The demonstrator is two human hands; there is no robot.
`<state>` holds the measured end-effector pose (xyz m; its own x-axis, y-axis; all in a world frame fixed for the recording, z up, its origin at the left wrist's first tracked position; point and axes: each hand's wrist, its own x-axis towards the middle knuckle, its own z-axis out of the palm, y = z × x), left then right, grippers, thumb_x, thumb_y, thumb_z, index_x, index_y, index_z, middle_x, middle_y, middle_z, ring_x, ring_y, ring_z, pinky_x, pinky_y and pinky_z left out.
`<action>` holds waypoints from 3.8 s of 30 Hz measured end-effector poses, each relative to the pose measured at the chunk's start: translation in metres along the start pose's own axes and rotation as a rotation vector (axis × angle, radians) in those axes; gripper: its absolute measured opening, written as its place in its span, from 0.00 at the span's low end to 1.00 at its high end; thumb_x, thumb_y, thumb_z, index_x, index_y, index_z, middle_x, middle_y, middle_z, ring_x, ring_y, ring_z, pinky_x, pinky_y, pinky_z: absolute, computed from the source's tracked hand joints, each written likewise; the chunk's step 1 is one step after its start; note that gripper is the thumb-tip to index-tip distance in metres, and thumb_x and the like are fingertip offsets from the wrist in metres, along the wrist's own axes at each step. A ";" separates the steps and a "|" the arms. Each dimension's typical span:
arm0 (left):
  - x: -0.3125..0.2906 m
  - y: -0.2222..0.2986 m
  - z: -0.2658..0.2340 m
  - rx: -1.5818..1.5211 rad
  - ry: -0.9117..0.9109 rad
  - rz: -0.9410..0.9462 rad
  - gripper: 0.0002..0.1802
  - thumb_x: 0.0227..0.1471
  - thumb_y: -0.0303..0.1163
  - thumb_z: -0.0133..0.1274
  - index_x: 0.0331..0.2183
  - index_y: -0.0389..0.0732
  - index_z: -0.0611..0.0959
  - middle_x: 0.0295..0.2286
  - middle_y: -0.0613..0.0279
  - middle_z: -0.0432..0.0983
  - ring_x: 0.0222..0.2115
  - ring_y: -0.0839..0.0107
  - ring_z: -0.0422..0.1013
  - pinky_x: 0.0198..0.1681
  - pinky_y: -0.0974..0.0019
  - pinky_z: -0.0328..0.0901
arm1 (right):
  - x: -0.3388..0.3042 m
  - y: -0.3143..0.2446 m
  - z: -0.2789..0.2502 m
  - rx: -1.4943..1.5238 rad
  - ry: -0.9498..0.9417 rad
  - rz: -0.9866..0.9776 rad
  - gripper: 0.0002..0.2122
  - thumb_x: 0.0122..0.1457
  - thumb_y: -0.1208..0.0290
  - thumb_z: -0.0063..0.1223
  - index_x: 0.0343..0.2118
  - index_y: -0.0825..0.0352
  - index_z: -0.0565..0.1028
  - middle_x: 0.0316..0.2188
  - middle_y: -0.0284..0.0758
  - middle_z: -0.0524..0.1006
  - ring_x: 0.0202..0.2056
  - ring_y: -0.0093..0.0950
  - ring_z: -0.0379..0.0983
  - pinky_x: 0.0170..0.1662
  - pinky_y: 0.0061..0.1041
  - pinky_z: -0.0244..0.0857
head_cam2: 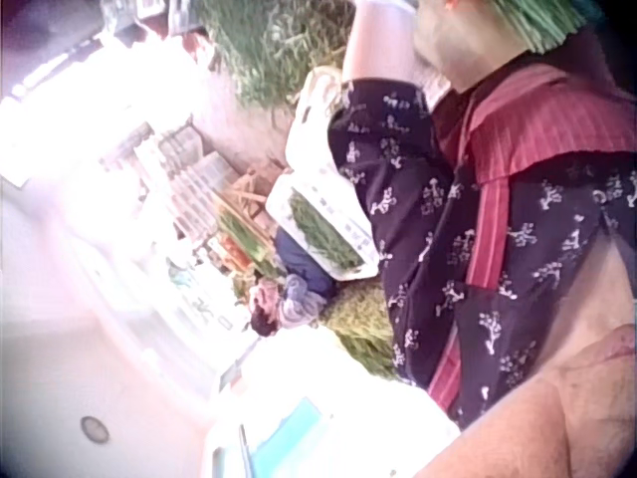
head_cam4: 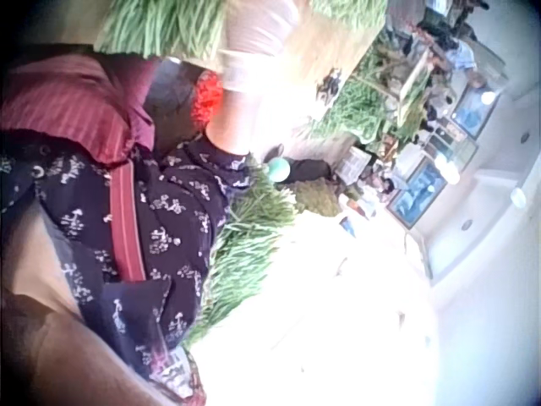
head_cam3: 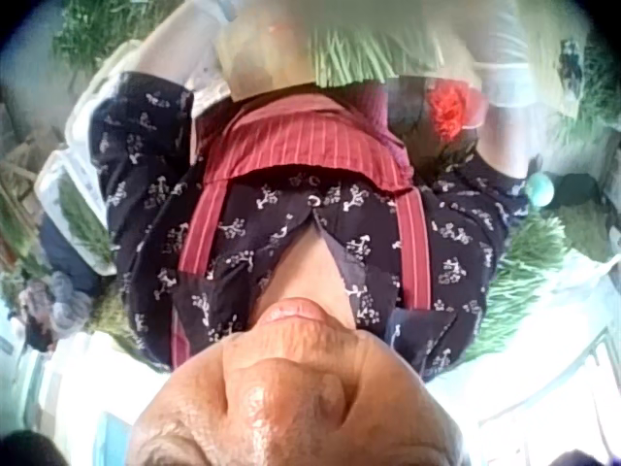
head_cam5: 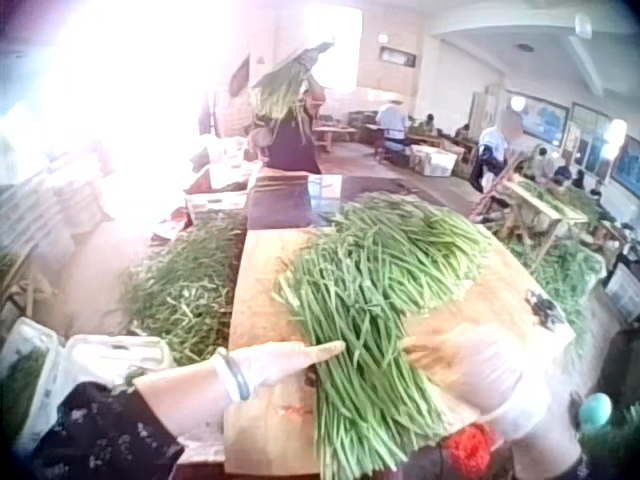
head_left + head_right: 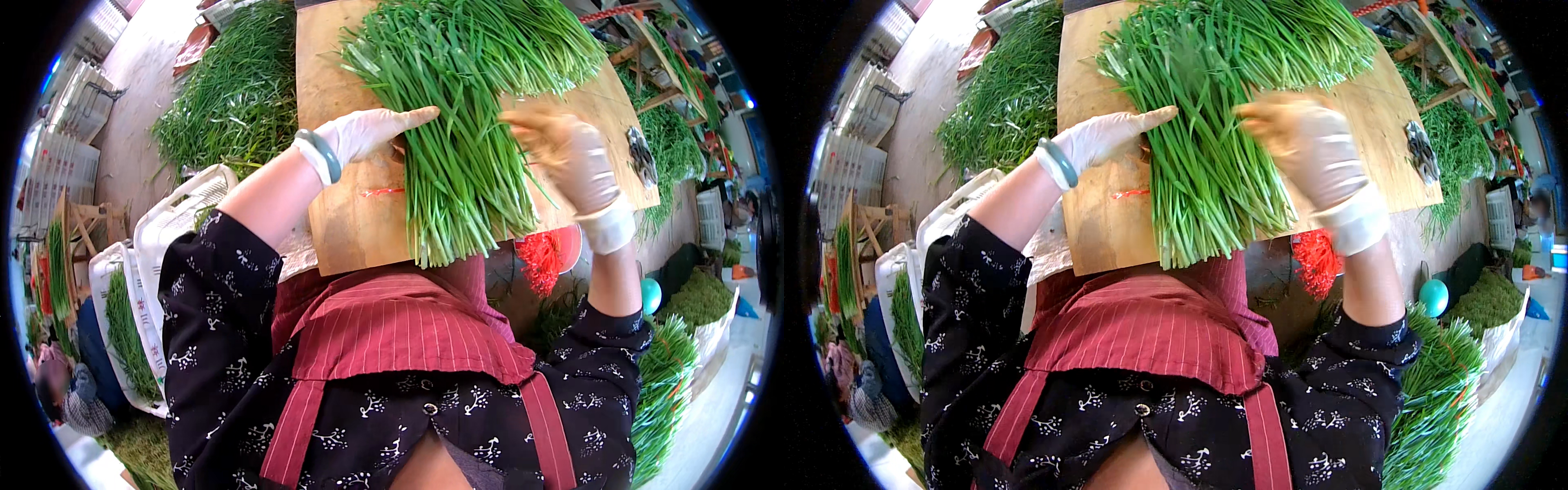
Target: The person sorts through a bunch of green onions to remove debris and then uses a red wire to secure them into a tight bundle on a wooden workspace.
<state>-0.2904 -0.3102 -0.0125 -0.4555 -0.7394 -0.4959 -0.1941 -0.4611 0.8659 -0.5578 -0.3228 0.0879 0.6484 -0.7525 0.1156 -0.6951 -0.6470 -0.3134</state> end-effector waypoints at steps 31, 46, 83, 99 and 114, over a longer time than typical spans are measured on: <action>-0.018 -0.089 0.095 -0.252 0.958 0.688 0.14 0.43 0.17 0.57 0.36 0.35 0.78 0.35 0.64 0.70 0.34 0.76 0.70 0.41 0.75 0.66 | 0.040 -0.048 0.115 0.097 0.099 -0.425 0.04 0.41 0.67 0.57 0.21 0.56 0.73 0.37 0.26 0.72 0.43 0.29 0.66 0.53 0.38 0.47; 0.000 -0.089 0.106 -0.153 1.028 0.794 0.08 0.46 0.18 0.55 0.33 0.36 0.78 0.30 0.65 0.73 0.32 0.79 0.68 0.38 0.76 0.64 | 0.019 -0.040 0.103 0.145 0.249 -0.292 0.04 0.44 0.66 0.55 0.23 0.57 0.74 0.37 0.28 0.73 0.44 0.31 0.65 0.53 0.36 0.51; -0.011 -0.090 0.107 -0.683 0.947 0.612 0.06 0.49 0.20 0.52 0.33 0.35 0.80 0.32 0.65 0.75 0.32 0.79 0.69 0.39 0.77 0.64 | -0.031 0.118 0.103 1.541 0.192 0.836 0.06 0.51 0.73 0.57 0.32 0.67 0.77 0.19 0.28 0.73 0.17 0.15 0.65 0.19 0.12 0.59; -0.015 -0.084 0.098 -1.027 0.821 0.545 0.05 0.52 0.23 0.49 0.34 0.39 0.76 0.35 0.60 0.75 0.36 0.69 0.71 0.44 0.67 0.66 | -0.011 0.128 0.078 1.212 -0.253 0.420 0.09 0.49 0.69 0.61 0.30 0.67 0.77 0.24 0.31 0.76 0.25 0.20 0.71 0.32 0.20 0.67; -0.052 -0.069 0.054 -0.354 1.080 0.557 0.03 0.50 0.22 0.51 0.29 0.35 0.79 0.26 0.65 0.76 0.28 0.79 0.70 0.34 0.77 0.64 | 0.011 -0.055 0.106 0.278 0.441 -0.631 0.05 0.41 0.75 0.51 0.24 0.62 0.70 0.39 0.31 0.73 0.44 0.30 0.69 0.52 0.39 0.57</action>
<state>-0.2998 -0.2134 -0.0425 0.5710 -0.8207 -0.0169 0.1136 0.0586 0.9918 -0.4794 -0.2827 0.0061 0.6700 -0.2739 0.6900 -0.1007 -0.9544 -0.2810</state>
